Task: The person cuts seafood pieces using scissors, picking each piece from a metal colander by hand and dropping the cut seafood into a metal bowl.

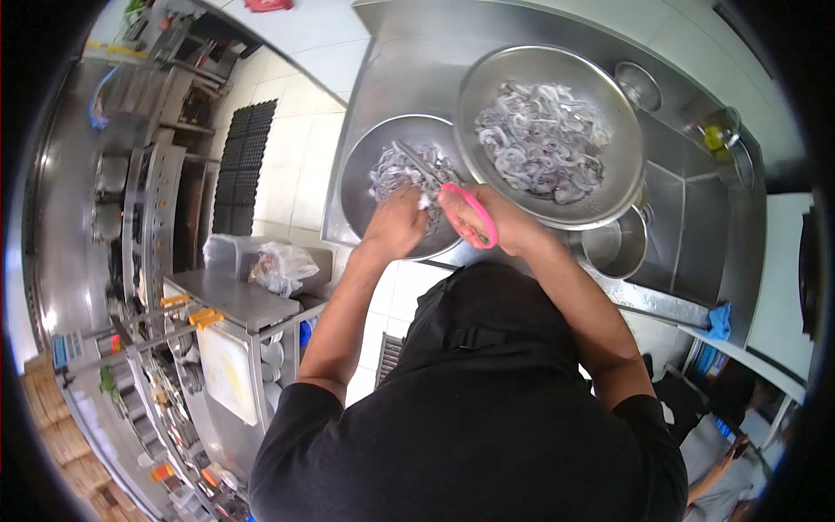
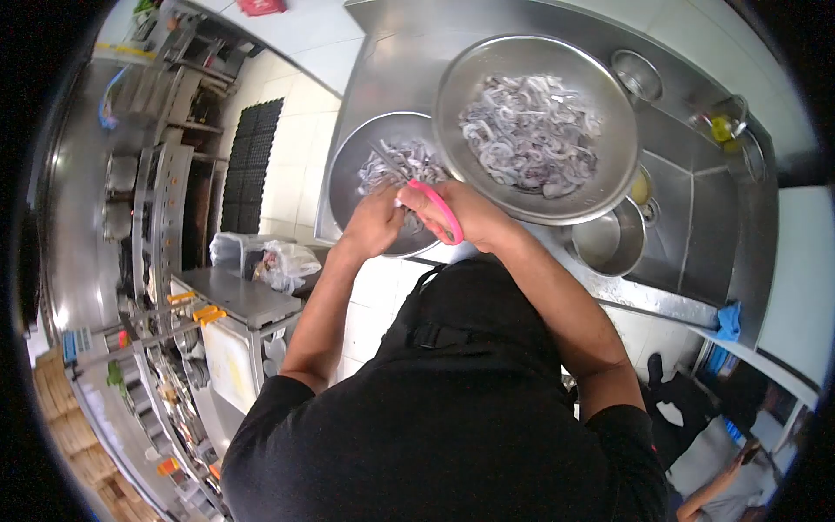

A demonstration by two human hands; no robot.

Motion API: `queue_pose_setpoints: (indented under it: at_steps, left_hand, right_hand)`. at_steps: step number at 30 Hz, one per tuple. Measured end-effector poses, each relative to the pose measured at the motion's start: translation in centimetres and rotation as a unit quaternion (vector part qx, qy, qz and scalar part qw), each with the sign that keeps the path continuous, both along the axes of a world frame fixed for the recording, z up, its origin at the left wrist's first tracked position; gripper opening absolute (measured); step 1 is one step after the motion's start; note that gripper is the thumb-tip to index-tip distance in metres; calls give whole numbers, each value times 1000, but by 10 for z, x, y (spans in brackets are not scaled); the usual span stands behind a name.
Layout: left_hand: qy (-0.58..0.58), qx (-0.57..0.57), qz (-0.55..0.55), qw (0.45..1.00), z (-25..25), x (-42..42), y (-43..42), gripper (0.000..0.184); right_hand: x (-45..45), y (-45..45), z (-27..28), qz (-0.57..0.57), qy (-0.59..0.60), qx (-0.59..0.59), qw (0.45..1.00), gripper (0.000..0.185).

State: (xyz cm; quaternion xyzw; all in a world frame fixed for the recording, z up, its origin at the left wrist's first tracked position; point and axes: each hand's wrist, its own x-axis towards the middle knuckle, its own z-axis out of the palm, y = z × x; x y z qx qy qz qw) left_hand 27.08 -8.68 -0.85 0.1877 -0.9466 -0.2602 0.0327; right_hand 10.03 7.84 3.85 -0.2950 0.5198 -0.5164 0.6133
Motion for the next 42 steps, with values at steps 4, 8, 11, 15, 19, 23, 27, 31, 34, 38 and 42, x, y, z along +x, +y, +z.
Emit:
queue_pose_setpoints:
  at_steps: [4,8,11,15,19,23,27,31,34,38,42]
  left_hand:
    - [-87,-37,71,993,-7,-7,-17,52]
    - [-75,-115,139,981,3,-19,-18,65]
    - [21,-122,115,986,23,-47,-23,55]
    - [63,-57,107,991,65,-123,7,22]
    - [51,-57,5,997,47,-191,21,24]
    - [-19,-124,-66,990,3,-254,38,23]
    - [-105,-202,-67,972,-20,-280,46,21]
    - [-143,-234,-48,960,-21,-292,37,21]
    - [-111,-182,-39,976,4,-288,23,22]
    - [-5,-79,-57,995,25,-281,-6,28]
    - [-61,103,29,992,67,-283,-8,30]
  right_hand:
    - [-10,23,19,14,18,5,1000,65]
    - [-23,52,23,36,77,34,996,60]
    - [-40,90,32,-10,54,3,998,50]
    - [-71,153,26,-145,21,8,989,50]
    - [-93,193,19,-224,29,27,974,50]
    - [-106,214,10,-263,30,10,964,53]
    - [-116,221,11,-270,15,-2,963,53]
    - [-122,226,12,-250,-5,30,968,54]
    - [-126,222,11,-245,-9,35,969,53]
    - [-130,216,10,-216,-5,27,976,53]
    - [-138,208,19,-188,3,35,982,52]
